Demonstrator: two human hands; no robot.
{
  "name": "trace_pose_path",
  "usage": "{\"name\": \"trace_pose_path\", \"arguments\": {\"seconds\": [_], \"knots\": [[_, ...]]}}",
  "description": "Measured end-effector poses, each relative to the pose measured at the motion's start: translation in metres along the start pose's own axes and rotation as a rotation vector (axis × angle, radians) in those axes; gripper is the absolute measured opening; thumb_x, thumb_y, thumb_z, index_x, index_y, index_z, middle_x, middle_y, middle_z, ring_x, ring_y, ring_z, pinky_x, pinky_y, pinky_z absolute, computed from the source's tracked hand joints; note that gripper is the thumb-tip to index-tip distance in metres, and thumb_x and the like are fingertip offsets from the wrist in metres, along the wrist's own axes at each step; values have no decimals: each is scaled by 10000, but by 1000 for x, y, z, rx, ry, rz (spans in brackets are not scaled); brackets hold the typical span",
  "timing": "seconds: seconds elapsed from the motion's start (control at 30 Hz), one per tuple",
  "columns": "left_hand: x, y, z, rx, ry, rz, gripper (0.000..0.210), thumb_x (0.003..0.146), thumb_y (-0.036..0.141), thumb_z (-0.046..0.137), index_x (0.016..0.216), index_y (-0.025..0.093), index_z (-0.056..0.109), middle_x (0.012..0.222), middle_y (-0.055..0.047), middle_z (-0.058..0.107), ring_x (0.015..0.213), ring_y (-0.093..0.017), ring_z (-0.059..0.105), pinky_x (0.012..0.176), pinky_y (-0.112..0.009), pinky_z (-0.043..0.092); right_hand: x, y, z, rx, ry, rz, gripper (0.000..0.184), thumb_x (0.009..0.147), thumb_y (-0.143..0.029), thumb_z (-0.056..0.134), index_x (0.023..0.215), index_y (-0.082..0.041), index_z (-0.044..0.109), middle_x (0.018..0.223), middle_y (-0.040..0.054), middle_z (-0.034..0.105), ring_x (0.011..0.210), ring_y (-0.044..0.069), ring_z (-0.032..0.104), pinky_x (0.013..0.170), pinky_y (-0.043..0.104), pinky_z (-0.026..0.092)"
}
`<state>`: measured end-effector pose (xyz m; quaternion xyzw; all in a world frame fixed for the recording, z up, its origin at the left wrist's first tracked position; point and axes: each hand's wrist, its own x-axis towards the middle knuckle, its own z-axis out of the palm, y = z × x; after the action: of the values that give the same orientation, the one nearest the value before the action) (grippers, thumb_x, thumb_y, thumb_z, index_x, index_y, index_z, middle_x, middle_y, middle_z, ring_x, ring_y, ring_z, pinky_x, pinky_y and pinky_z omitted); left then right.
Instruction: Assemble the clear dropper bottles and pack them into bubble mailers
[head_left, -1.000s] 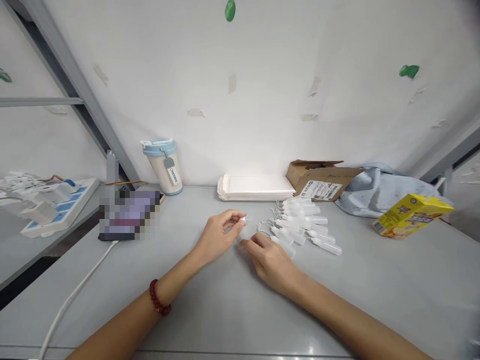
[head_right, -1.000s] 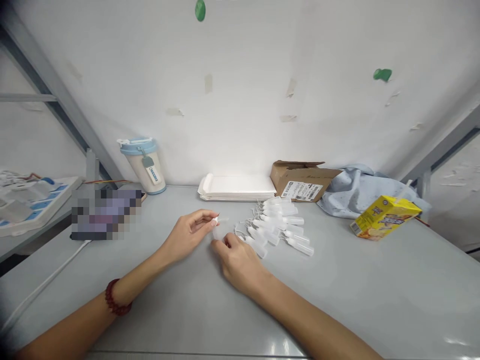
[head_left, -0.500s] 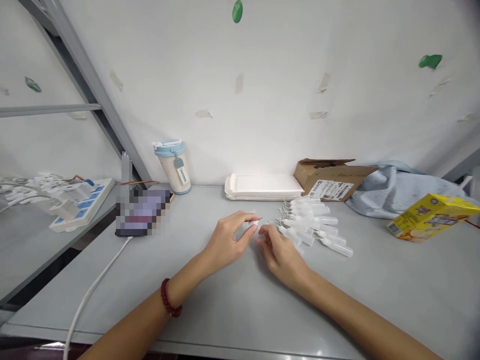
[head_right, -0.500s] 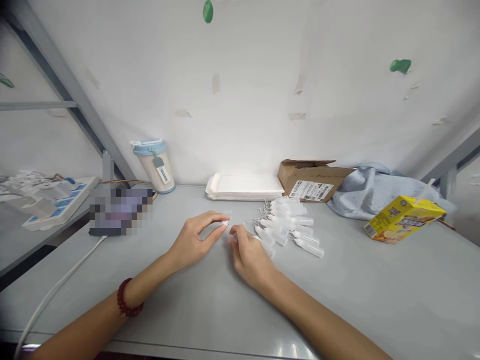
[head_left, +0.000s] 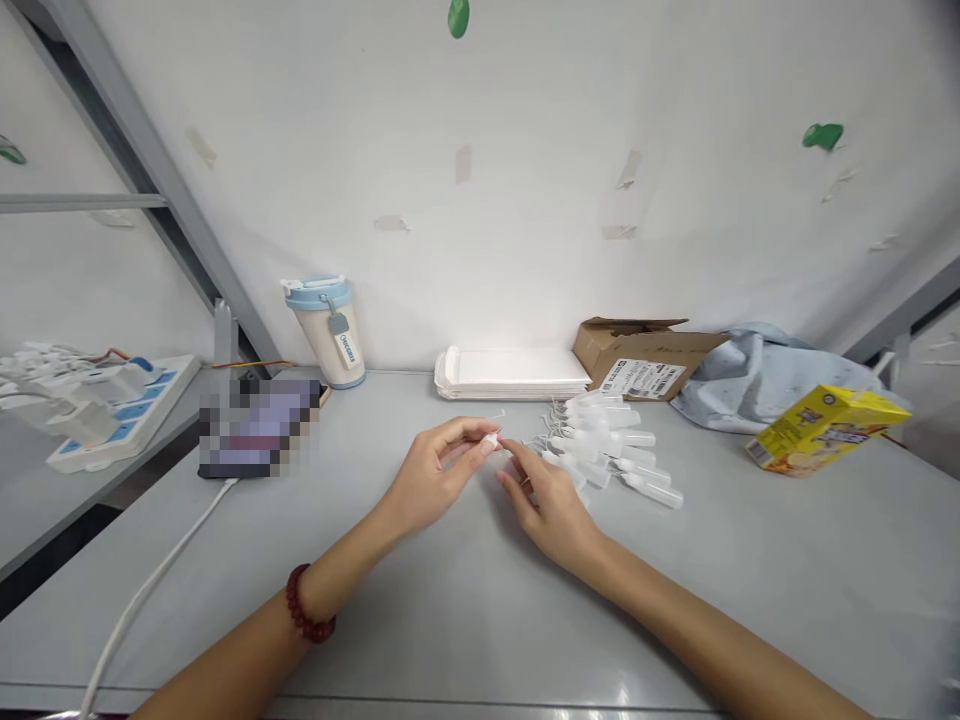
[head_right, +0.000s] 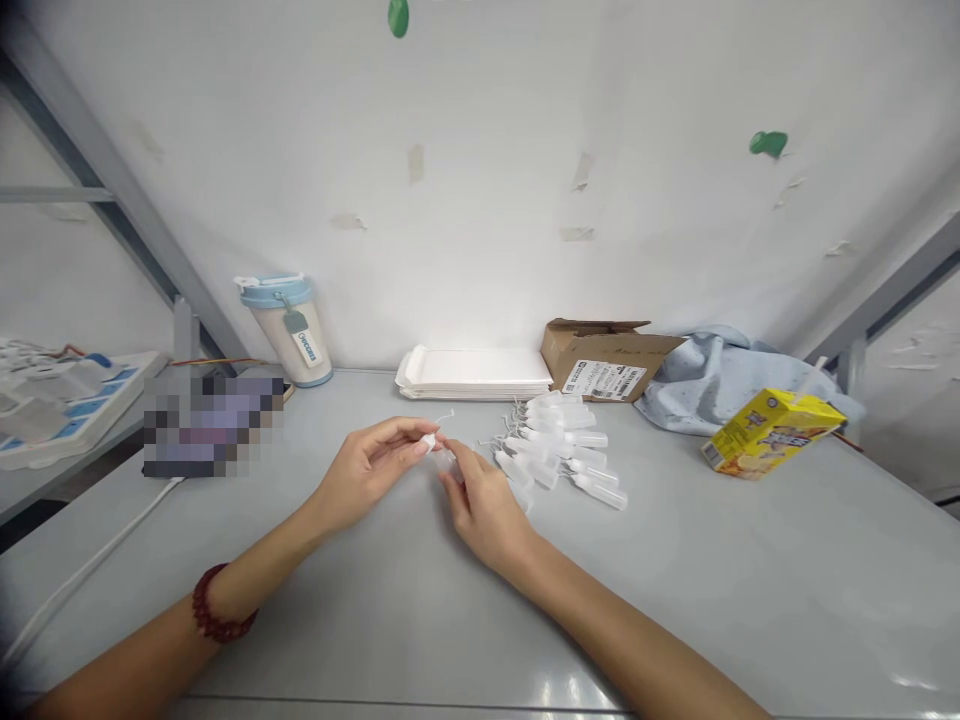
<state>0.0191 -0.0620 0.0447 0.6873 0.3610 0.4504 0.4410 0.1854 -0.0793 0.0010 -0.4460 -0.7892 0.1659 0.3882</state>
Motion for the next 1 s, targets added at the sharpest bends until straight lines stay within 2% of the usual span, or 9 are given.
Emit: {"name": "trace_pose_path", "arguments": {"seconds": [0.1, 0.27, 0.33, 0.4, 0.5, 0.6, 0.67, 0.8, 1.0], "knots": [[2, 0, -2, -78, 38, -58, 250, 802, 324, 582, 1000, 175, 621, 961, -64, 687, 934, -202, 628, 867, -331, 479, 0, 0, -2, -4, 3, 13, 303, 890, -208, 392, 1188, -178, 435, 781, 47, 587, 599, 136, 529, 537, 260, 451], [7, -9, -8, -245, 254, -134, 291, 783, 339, 609, 1021, 171, 608, 961, -69, 683, 995, -215, 602, 872, -347, 465, 0, -1, -4, 4, 8, 15, 279, 900, -222, 386, 1171, -184, 439, 775, 46, 580, 626, 140, 529, 561, 265, 462], [9, -14, -10, -319, 289, -186, 298, 775, 332, 618, 1024, 168, 607, 980, -72, 676, 1027, -214, 582, 882, -351, 451, 0, -2, -4, 16, -4, 5, 285, 903, -229, 383, 1179, -181, 432, 773, 44, 579, 631, 141, 528, 569, 266, 465], [10, -18, -10, -390, 250, -275, 258, 763, 303, 634, 976, 158, 624, 984, -76, 672, 1034, -208, 576, 896, -346, 436, -1, -3, -5, 32, -14, -14, 283, 904, -231, 385, 1179, -183, 431, 774, 42, 581, 634, 141, 528, 582, 267, 470], [9, -19, -8, -525, 87, -392, 161, 758, 248, 644, 869, 132, 647, 943, -83, 669, 981, -190, 589, 908, -328, 423, -3, -7, -4, 36, -14, -80, 293, 901, -214, 391, 1192, -198, 422, 838, 54, 598, 687, 148, 544, 632, 282, 480], [8, -15, -4, -644, -69, -415, 99, 775, 230, 631, 811, 139, 642, 908, -70, 660, 923, -167, 591, 867, -291, 430, -5, -10, -4, 57, -35, -129, 327, 896, -203, 393, 1223, -206, 405, 901, 69, 603, 759, 164, 558, 669, 302, 481], [7, -12, -3, -698, -114, -402, 63, 788, 220, 620, 797, 158, 624, 908, -52, 655, 900, -152, 587, 834, -274, 433, -6, -12, -5, 134, -61, -79, 323, 901, -224, 389, 1222, -206, 415, 849, 53, 597, 725, 157, 558, 644, 295, 484], [8, -11, -3, -737, -95, -362, 87, 798, 209, 613, 880, 181, 601, 930, -39, 661, 892, -148, 586, 837, -290, 430, -4, -15, -7, 414, -92, 103, 315, 911, -286, 395, 1215, -211, 435, 710, -5, 552, 607, 122, 548, 588, 274, 488], [6, -8, -1, -598, -138, -258, 161, 828, 261, 588, 951, 159, 594, 999, -73, 641, 862, -171, 583, 807, -326, 430, 2, -20, -10, 834, -106, 276, 324, 875, -377, 472, 1148, -201, 481, 810, 25, 583, 625, 122, 559, 599, 317, 494]]}}
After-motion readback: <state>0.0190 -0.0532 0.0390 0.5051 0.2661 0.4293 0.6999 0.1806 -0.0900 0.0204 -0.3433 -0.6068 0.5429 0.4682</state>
